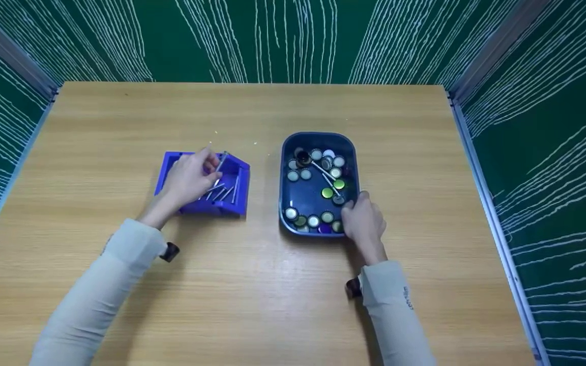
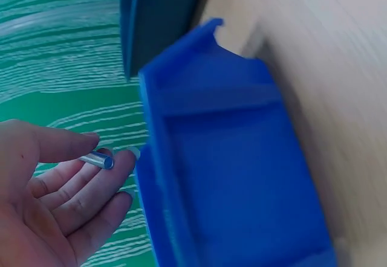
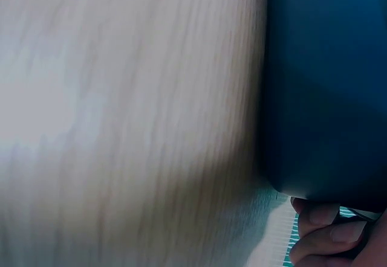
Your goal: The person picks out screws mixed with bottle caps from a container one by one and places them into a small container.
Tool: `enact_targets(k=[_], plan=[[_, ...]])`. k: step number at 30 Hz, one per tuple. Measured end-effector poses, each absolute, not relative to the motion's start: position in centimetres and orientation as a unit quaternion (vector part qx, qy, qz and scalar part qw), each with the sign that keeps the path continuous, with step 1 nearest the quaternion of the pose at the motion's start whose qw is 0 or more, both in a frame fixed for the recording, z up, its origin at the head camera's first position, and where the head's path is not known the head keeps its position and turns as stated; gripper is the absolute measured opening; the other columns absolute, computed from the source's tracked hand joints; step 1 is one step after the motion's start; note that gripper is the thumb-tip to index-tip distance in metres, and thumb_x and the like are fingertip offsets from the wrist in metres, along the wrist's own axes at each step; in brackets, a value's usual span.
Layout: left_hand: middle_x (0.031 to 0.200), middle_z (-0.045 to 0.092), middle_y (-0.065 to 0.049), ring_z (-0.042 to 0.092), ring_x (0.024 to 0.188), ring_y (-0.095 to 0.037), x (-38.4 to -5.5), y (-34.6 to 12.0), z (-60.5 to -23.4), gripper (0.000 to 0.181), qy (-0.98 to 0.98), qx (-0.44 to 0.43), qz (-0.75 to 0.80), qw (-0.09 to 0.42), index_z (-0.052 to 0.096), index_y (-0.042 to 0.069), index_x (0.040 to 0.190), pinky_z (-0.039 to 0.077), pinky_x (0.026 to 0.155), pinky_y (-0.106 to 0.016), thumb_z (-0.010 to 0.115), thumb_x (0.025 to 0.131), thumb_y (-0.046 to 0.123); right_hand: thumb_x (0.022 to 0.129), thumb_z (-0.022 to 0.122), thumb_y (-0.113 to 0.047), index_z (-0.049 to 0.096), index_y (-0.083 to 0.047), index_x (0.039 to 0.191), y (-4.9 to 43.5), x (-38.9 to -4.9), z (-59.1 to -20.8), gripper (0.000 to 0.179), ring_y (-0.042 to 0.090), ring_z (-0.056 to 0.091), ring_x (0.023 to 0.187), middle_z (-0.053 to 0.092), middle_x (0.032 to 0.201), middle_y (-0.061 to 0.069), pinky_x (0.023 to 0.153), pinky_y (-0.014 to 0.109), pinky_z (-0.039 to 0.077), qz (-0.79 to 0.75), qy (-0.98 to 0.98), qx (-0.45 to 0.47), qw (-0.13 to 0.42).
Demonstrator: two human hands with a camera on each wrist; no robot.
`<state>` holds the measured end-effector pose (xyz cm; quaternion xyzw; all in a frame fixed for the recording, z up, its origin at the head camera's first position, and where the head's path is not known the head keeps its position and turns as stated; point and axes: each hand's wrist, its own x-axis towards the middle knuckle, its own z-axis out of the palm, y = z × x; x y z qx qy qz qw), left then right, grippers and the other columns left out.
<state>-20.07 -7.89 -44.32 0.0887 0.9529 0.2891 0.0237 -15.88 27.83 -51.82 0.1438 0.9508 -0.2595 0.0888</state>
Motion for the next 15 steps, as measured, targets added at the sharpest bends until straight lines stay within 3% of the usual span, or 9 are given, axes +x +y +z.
enact_targets(k=[9, 15], plan=[[0.093, 0.067, -0.012, 0.064, 0.084, -0.031, -20.6, -9.6, -46.1, 0.016, 0.973, 0.093, 0.191, 0.086, 0.063, 0.006, 0.1, 0.053, 0.075, -0.05, 0.058, 0.085, 0.005, 0.1, 0.034, -0.032, 0.047, 0.007, 0.124, 27.8, -15.9, -51.9, 0.048, 0.051, 0.057, 0.11, 0.058, 0.119, 0.036, 0.083, 0.06, 0.044, -0.257, 0.952, 0.143, 0.086], [0.101, 0.07, -0.014, 0.067, 0.092, -0.035, -21.2, -10.0, -46.9, 0.022, 0.975, 0.093, 0.17, 0.106, 0.065, 0.007, 0.105, 0.054, 0.078, -0.051, 0.058, 0.085, 0.002, 0.1, 0.035, -0.032, 0.047, 0.007, 0.126, 27.9, -15.9, -51.8, 0.048, 0.05, 0.057, 0.11, 0.058, 0.12, 0.035, 0.084, 0.06, 0.044, -0.26, 0.95, 0.145, 0.092]])
